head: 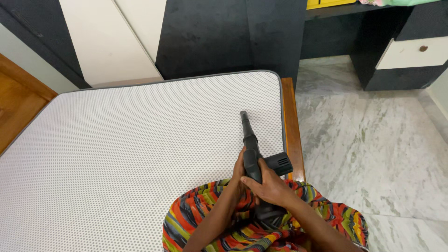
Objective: The person vacuums the surface of a mattress using a handheld vacuum tool by hand, moving the nozzle across different sections of the bed.
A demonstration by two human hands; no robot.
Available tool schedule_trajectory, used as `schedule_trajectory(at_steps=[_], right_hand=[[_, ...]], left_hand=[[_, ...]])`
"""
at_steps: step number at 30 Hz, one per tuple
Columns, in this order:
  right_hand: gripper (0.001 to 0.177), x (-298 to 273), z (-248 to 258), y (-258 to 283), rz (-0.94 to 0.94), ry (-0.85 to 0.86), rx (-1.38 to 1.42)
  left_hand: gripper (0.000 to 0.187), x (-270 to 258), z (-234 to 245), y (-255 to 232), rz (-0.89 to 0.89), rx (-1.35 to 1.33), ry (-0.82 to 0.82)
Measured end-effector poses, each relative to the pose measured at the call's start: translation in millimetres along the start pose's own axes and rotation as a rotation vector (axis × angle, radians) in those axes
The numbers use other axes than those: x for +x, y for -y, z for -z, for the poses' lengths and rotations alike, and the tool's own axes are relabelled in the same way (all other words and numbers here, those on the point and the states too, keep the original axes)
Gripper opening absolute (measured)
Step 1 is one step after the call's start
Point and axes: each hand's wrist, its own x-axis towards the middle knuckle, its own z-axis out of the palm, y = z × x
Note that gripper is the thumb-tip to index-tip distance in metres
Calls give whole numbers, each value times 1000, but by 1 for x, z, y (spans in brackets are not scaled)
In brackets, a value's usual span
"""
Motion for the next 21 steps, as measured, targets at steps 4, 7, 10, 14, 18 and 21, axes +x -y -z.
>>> schedule_trajectory(at_steps=[4,7,10,14,18,21], right_hand=[[55,27,-10,-19,7,-134,38],[59,36,-7,-25,-80,-174,157],[56,31,5,-26,-5,-164,179],[60,6,16,-36,250,-74,29],[67,6,8,-43,486,-33,6],[65,23,4,-38,33,20,119]], left_hand=[[73,16,-1,-17,52,107,-57],[77,23,-11,-31,75,208,1],[77,18,-22,-28,123,256,-4],[70,3,-21,-3,27,50,53],[66,7,-4,15,7,-13,79],[62,32,5,8,7,18,62]])
